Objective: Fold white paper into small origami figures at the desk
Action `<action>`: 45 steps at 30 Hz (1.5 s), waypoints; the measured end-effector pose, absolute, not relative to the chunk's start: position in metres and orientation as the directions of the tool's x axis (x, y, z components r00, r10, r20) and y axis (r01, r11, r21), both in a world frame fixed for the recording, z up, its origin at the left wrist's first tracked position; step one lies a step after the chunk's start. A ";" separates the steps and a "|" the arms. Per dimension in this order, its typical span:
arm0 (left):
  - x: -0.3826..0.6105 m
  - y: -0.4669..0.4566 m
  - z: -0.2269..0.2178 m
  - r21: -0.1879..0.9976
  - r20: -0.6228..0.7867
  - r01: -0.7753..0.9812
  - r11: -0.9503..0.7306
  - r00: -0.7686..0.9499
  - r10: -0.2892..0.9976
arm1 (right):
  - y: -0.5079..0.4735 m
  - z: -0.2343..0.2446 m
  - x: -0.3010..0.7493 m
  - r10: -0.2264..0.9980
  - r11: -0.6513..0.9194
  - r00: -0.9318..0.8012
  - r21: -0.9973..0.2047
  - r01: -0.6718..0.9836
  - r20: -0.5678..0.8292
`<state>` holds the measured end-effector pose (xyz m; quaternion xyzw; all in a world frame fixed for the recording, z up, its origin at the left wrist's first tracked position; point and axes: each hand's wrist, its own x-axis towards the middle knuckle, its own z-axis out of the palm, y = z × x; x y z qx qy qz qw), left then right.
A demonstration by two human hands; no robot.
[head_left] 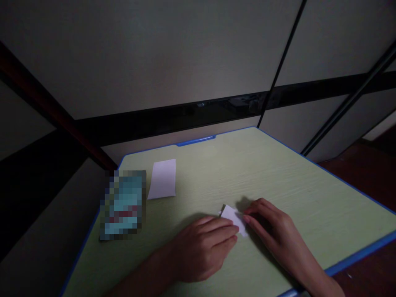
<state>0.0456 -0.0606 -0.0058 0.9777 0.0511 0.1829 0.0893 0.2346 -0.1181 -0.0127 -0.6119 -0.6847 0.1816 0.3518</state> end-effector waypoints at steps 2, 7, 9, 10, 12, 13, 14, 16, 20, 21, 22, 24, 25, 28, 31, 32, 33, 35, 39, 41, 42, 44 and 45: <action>0.046 -0.061 -0.004 0.210 0.296 0.110 -0.972 0.940 0.170 | -0.118 -0.014 0.233 0.969 0.153 0.011 -0.636 0.756 0.246; 0.046 -0.062 -0.002 0.262 0.213 0.160 -0.952 0.952 0.219 | -0.116 -0.021 0.230 0.964 0.083 0.067 -0.534 0.841 0.256; 0.047 -0.062 -0.001 0.293 0.202 0.162 -0.942 0.953 0.226 | -0.115 -0.023 0.228 0.956 0.054 0.101 -0.507 0.860 0.274; 0.047 -0.063 0.000 0.308 0.201 0.161 -0.938 0.952 0.230 | -0.114 -0.023 0.226 0.953 0.041 0.117 -0.503 0.863 0.280; 0.048 -0.063 0.001 0.328 0.197 0.170 -0.929 0.950 0.243 | -0.114 -0.023 0.224 0.952 0.023 0.144 -0.530 0.847 0.271; 0.049 -0.063 0.001 0.332 0.192 0.180 -0.926 0.948 0.253 | -0.113 -0.022 0.223 0.954 0.020 0.152 -0.558 0.829 0.259; 0.049 -0.064 0.001 0.332 0.187 0.189 -0.924 0.947 0.261 | -0.113 -0.021 0.222 0.956 0.020 0.156 -0.588 0.809 0.248; 0.049 -0.064 0.001 0.322 0.173 0.207 -0.924 0.946 0.273 | -0.114 -0.020 0.221 0.958 0.033 0.157 -0.635 0.771 0.241; 0.047 -0.063 0.000 0.280 0.162 0.251 -0.927 0.939 0.303 | -0.117 -0.018 0.218 0.951 0.067 0.152 -0.658 0.750 0.270; 0.047 -0.063 0.000 0.273 0.161 0.262 -0.926 0.936 0.312 | -0.118 -0.017 0.218 0.949 0.076 0.150 -0.662 0.746 0.278; 0.047 -0.062 -0.001 0.272 0.161 0.271 -0.924 0.933 0.321 | -0.119 -0.017 0.217 0.948 0.086 0.145 -0.666 0.741 0.284; 0.046 -0.062 -0.002 0.282 0.155 0.288 -0.915 0.928 0.340 | -0.120 -0.017 0.215 0.946 0.109 0.128 -0.669 0.735 0.296; 0.046 -0.062 -0.003 0.291 0.151 0.298 -0.909 0.924 0.351 | -0.121 -0.018 0.215 0.945 0.123 0.116 -0.666 0.736 0.304; 0.046 -0.062 -0.004 0.322 0.139 0.327 -0.888 0.912 0.387 | -0.122 -0.018 0.214 0.938 0.165 0.081 -0.639 0.752 0.338; 0.045 -0.063 -0.006 0.330 0.142 0.334 -0.883 0.907 0.396 | -0.122 -0.018 0.214 0.930 0.188 0.057 -0.603 0.775 0.364; 0.045 -0.063 -0.006 0.325 0.146 0.333 -0.885 0.907 0.394 | -0.123 -0.018 0.214 0.929 0.192 0.047 -0.585 0.788 0.368; 0.045 -0.063 -0.006 0.315 0.152 0.330 -0.890 0.908 0.391 | -0.123 -0.019 0.215 0.928 0.197 0.034 -0.565 0.802 0.372; 0.044 -0.063 -0.006 0.286 0.163 0.328 -0.900 0.909 0.383 | -0.124 -0.019 0.215 0.923 0.212 0.003 -0.516 0.830 0.385; 0.045 -0.063 -0.006 0.218 0.146 0.327 -0.920 0.921 0.362 | -0.125 -0.019 0.215 0.900 0.261 -0.072 -0.399 0.879 0.430; 0.046 -0.063 -0.005 0.191 0.126 0.321 -0.927 0.929 0.348 | -0.125 -0.018 0.216 0.889 0.291 -0.117 -0.349 0.891 0.442; 0.046 -0.063 -0.005 0.181 0.120 0.319 -0.930 0.932 0.342 | -0.125 -0.018 0.216 0.885 0.307 -0.141 -0.327 0.894 0.444; 0.047 -0.063 -0.005 0.172 0.120 0.314 -0.934 0.934 0.336 | -0.125 -0.017 0.216 0.877 0.338 -0.191 -0.284 0.897 0.441; 0.047 -0.063 -0.005 0.174 0.124 0.312 -0.934 0.934 0.336 | -0.125 -0.016 0.216 0.873 0.351 -0.212 -0.265 0.898 0.439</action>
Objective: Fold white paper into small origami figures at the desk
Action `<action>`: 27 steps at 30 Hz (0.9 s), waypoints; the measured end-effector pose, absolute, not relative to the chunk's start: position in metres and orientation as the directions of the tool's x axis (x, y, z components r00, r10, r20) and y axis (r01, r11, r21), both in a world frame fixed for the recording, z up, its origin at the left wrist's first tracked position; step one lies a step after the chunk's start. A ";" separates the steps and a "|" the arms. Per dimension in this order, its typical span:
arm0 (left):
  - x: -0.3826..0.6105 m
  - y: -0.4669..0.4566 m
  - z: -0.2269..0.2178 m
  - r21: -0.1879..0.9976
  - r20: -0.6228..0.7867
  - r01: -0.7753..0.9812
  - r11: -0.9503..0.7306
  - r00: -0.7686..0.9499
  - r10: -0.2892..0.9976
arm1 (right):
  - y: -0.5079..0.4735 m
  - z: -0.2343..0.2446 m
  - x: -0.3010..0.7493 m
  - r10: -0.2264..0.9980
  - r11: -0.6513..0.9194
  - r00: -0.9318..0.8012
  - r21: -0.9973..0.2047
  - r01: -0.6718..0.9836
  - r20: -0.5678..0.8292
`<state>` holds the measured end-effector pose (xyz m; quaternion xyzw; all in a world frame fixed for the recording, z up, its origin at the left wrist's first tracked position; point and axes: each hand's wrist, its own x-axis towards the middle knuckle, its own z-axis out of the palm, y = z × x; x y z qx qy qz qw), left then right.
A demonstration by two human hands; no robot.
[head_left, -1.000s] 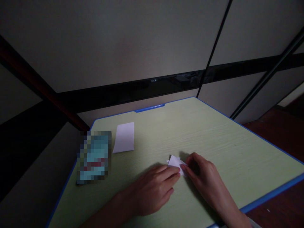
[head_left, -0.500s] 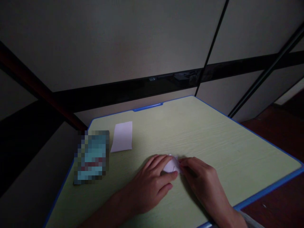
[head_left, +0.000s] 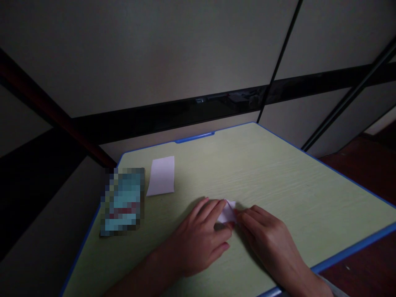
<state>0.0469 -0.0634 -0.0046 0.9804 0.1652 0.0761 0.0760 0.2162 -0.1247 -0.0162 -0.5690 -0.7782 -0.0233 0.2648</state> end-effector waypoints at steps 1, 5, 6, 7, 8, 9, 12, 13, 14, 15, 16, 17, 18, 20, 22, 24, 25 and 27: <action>0.047 -0.064 -0.005 0.180 0.129 0.312 -0.933 0.933 0.336 | -0.125 -0.016 0.216 0.869 0.364 -0.232 -0.247 0.898 0.436; 0.046 -0.066 -0.004 0.216 0.128 0.323 -0.921 0.926 0.355 | -0.124 -0.012 0.216 0.854 0.402 -0.288 -0.201 0.893 0.433; 0.046 -0.066 -0.004 0.224 0.123 0.323 -0.919 0.926 0.356 | -0.124 -0.012 0.215 0.852 0.409 -0.296 -0.195 0.891 0.432; 0.046 -0.066 -0.004 0.232 0.116 0.324 -0.917 0.927 0.356 | -0.124 -0.011 0.215 0.850 0.412 -0.300 -0.192 0.890 0.433; 0.046 -0.066 -0.004 0.238 0.110 0.321 -0.917 0.929 0.353 | -0.124 -0.011 0.215 0.848 0.415 -0.302 -0.192 0.889 0.434; 0.047 -0.066 -0.004 0.243 0.103 0.317 -0.917 0.931 0.350 | -0.124 -0.011 0.215 0.848 0.416 -0.304 -0.192 0.889 0.434; 0.047 -0.066 -0.003 0.255 0.079 0.314 -0.914 0.936 0.344 | -0.124 -0.012 0.215 0.856 0.407 -0.293 -0.206 0.890 0.426; 0.048 -0.066 -0.003 0.258 0.071 0.315 -0.913 0.937 0.343 | -0.124 -0.011 0.215 0.860 0.401 -0.286 -0.214 0.891 0.422; 0.048 -0.065 -0.003 0.260 0.067 0.316 -0.913 0.937 0.343 | -0.124 -0.011 0.215 0.864 0.396 -0.280 -0.221 0.891 0.419; 0.048 -0.065 -0.003 0.261 0.067 0.318 -0.911 0.936 0.346 | -0.124 -0.011 0.215 0.865 0.393 -0.275 -0.227 0.891 0.420; 0.048 -0.065 -0.003 0.261 0.072 0.319 -0.911 0.935 0.348 | -0.123 -0.011 0.215 0.865 0.393 -0.273 -0.230 0.890 0.421; 0.049 -0.064 -0.004 0.263 0.077 0.320 -0.910 0.933 0.350 | -0.123 -0.011 0.214 0.863 0.395 -0.272 -0.231 0.889 0.426; 0.049 -0.063 -0.004 0.266 0.082 0.321 -0.909 0.932 0.353 | -0.123 -0.011 0.214 0.861 0.396 -0.273 -0.229 0.889 0.428; 0.049 -0.061 -0.004 0.275 0.089 0.322 -0.906 0.930 0.357 | -0.123 -0.011 0.214 0.857 0.402 -0.281 -0.218 0.889 0.432; 0.050 -0.058 -0.004 0.289 0.094 0.327 -0.900 0.926 0.367 | -0.123 -0.012 0.215 0.857 0.403 -0.290 -0.203 0.892 0.427; 0.051 -0.056 -0.003 0.298 0.107 0.331 -0.895 0.920 0.376 | -0.123 -0.013 0.215 0.862 0.396 -0.287 -0.200 0.896 0.419; 0.051 -0.055 -0.003 0.300 0.111 0.332 -0.894 0.919 0.378 | -0.124 -0.013 0.215 0.864 0.390 -0.280 -0.205 0.897 0.419; 0.050 -0.054 -0.003 0.298 0.109 0.334 -0.894 0.919 0.380 | -0.124 -0.014 0.215 0.874 0.374 -0.256 -0.235 0.897 0.413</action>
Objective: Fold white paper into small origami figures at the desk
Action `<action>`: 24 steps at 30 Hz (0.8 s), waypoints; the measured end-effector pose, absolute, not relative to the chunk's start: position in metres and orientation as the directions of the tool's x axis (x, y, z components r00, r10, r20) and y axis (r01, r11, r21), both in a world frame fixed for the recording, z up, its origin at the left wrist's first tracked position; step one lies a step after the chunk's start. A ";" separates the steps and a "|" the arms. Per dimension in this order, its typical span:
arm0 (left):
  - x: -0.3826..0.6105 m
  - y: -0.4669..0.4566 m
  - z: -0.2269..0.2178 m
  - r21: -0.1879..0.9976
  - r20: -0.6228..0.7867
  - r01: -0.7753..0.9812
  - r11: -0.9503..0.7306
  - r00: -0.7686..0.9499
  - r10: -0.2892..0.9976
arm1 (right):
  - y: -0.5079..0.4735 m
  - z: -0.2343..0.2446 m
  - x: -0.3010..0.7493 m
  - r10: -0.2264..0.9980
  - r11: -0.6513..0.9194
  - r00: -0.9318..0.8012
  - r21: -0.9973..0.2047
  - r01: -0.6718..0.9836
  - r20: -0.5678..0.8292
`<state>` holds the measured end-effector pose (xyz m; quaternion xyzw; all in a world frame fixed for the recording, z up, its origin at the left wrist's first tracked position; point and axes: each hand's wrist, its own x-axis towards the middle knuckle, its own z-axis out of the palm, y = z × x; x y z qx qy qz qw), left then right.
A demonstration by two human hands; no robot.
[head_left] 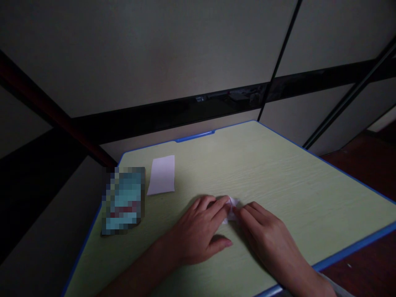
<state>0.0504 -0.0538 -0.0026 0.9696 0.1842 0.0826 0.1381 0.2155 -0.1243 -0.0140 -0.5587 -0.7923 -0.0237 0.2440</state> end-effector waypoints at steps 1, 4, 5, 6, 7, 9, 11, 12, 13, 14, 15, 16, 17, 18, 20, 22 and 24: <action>0.050 -0.053 -0.003 0.297 0.103 0.336 -0.894 0.919 0.380 | -0.125 -0.014 0.216 0.878 0.367 -0.244 -0.255 0.894 0.411; 0.047 -0.052 -0.003 0.293 0.080 0.321 -0.901 0.931 0.357 | -0.126 -0.016 0.216 0.898 0.335 -0.196 -0.325 0.884 0.393; 0.046 -0.051 -0.003 0.291 0.076 0.308 -0.906 0.936 0.343 | -0.126 -0.017 0.217 0.908 0.318 -0.175 -0.353 0.880 0.381; 0.046 -0.050 -0.004 0.289 0.074 0.296 -0.910 0.941 0.330 | -0.126 -0.018 0.217 0.917 0.301 -0.154 -0.384 0.873 0.369; 0.045 -0.049 -0.004 0.288 0.075 0.287 -0.914 0.944 0.320 | -0.126 -0.019 0.218 0.926 0.281 -0.129 -0.419 0.863 0.356; 0.044 -0.048 -0.004 0.295 0.075 0.281 -0.913 0.946 0.316 | -0.126 -0.020 0.219 0.938 0.243 -0.071 -0.498 0.832 0.339; 0.044 -0.047 -0.004 0.305 0.068 0.285 -0.909 0.945 0.319 | -0.126 -0.020 0.219 0.939 0.228 -0.022 -0.573 0.787 0.343; 0.044 -0.048 -0.003 0.307 0.063 0.288 -0.907 0.945 0.321 | -0.126 -0.020 0.220 0.935 0.235 -0.011 -0.598 0.766 0.353; 0.044 -0.048 -0.003 0.306 0.057 0.291 -0.906 0.945 0.322 | -0.126 -0.020 0.220 0.931 0.248 -0.009 -0.613 0.750 0.365; 0.044 -0.049 -0.003 0.303 0.052 0.294 -0.906 0.945 0.324 | -0.126 -0.019 0.220 0.926 0.265 -0.017 -0.617 0.742 0.377; 0.045 -0.050 -0.003 0.300 0.051 0.297 -0.906 0.944 0.326 | -0.126 -0.019 0.219 0.922 0.279 -0.029 -0.611 0.741 0.387; 0.045 -0.050 -0.003 0.298 0.051 0.302 -0.906 0.942 0.331 | -0.126 -0.019 0.219 0.919 0.289 -0.041 -0.598 0.747 0.393; 0.046 -0.051 -0.003 0.295 0.053 0.308 -0.904 0.940 0.337 | -0.126 -0.019 0.219 0.917 0.294 -0.051 -0.583 0.758 0.396; 0.047 -0.052 -0.002 0.294 0.054 0.314 -0.903 0.938 0.343 | -0.126 -0.019 0.219 0.915 0.296 -0.060 -0.563 0.772 0.399; 0.049 -0.053 -0.002 0.293 0.055 0.329 -0.898 0.932 0.359 | -0.126 -0.020 0.218 0.910 0.305 -0.088 -0.510 0.805 0.405; 0.051 -0.055 -0.001 0.298 0.059 0.344 -0.890 0.924 0.377 | -0.126 -0.020 0.217 0.899 0.321 -0.125 -0.438 0.840 0.419; 0.052 -0.056 -0.001 0.308 0.064 0.354 -0.883 0.918 0.391 | -0.125 -0.019 0.216 0.884 0.341 -0.171 -0.352 0.871 0.434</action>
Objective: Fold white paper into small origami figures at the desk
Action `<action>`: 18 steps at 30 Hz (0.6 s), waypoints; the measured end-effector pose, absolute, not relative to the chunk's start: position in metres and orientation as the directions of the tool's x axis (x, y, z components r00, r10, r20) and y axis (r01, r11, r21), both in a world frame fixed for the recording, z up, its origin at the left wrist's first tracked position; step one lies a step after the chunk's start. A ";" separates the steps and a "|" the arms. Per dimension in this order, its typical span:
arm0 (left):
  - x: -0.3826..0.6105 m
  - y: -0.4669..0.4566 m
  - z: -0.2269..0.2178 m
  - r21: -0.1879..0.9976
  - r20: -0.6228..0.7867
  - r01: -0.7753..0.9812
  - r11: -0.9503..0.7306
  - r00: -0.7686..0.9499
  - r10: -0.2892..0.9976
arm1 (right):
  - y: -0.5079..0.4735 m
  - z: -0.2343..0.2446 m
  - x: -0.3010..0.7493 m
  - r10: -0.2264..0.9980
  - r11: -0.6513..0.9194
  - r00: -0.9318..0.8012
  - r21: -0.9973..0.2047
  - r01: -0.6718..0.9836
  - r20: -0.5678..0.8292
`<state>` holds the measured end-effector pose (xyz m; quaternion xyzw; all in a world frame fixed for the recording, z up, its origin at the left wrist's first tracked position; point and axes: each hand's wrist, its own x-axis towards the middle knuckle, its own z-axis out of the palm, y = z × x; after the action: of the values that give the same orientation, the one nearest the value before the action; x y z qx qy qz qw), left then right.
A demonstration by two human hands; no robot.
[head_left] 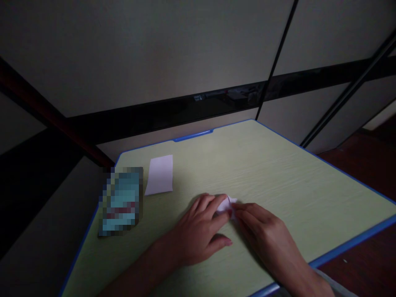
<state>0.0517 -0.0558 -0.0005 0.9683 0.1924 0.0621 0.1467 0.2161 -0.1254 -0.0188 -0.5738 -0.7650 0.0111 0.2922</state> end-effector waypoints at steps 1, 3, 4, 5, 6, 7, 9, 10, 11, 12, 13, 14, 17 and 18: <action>0.052 -0.056 0.000 0.312 0.066 0.357 -0.880 0.916 0.395 | -0.125 -0.018 0.216 0.877 0.349 -0.192 -0.312 0.884 0.440; 0.052 -0.057 0.000 0.318 0.069 0.361 -0.877 0.913 0.401 | -0.125 -0.017 0.216 0.867 0.361 -0.228 -0.243 0.900 0.443; 0.052 -0.058 0.000 0.320 0.073 0.363 -0.875 0.911 0.405 | -0.125 -0.016 0.216 0.863 0.369 -0.244 -0.220 0.903 0.443; 0.052 -0.058 0.000 0.320 0.075 0.365 -0.875 0.910 0.407 | -0.125 -0.015 0.216 0.860 0.376 -0.258 -0.206 0.903 0.440; 0.053 -0.059 0.000 0.317 0.076 0.366 -0.875 0.910 0.408 | -0.125 -0.014 0.216 0.859 0.384 -0.272 -0.196 0.902 0.434; 0.053 -0.059 0.000 0.314 0.075 0.366 -0.876 0.910 0.407 | -0.125 -0.013 0.216 0.858 0.393 -0.285 -0.188 0.900 0.428; 0.053 -0.059 0.000 0.305 0.072 0.367 -0.879 0.911 0.406 | -0.124 -0.012 0.217 0.858 0.404 -0.307 -0.173 0.898 0.412; 0.053 -0.059 0.000 0.302 0.070 0.368 -0.880 0.912 0.405 | -0.124 -0.012 0.217 0.856 0.409 -0.315 -0.166 0.897 0.409; 0.053 -0.059 0.000 0.301 0.070 0.368 -0.880 0.911 0.405 | -0.124 -0.012 0.217 0.852 0.415 -0.322 -0.159 0.896 0.412; 0.053 -0.059 0.000 0.300 0.069 0.368 -0.880 0.912 0.405 | -0.124 -0.012 0.217 0.847 0.422 -0.328 -0.153 0.893 0.419; 0.053 -0.059 0.000 0.300 0.067 0.368 -0.880 0.912 0.404 | -0.124 -0.012 0.218 0.842 0.426 -0.329 -0.151 0.892 0.428; 0.053 -0.060 -0.001 0.298 0.064 0.368 -0.881 0.913 0.402 | -0.124 -0.012 0.218 0.838 0.428 -0.329 -0.150 0.891 0.435; 0.053 -0.060 0.000 0.293 0.060 0.373 -0.880 0.912 0.406 | -0.124 -0.014 0.218 0.839 0.419 -0.315 -0.157 0.894 0.443; 0.053 -0.060 0.000 0.294 0.061 0.371 -0.881 0.912 0.405 | -0.125 -0.014 0.218 0.841 0.414 -0.309 -0.160 0.896 0.443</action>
<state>0.0532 -0.0604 -0.0002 0.9679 0.2004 0.0601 0.1394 0.2180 -0.1246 -0.0144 -0.5382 -0.8070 -0.0580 0.2359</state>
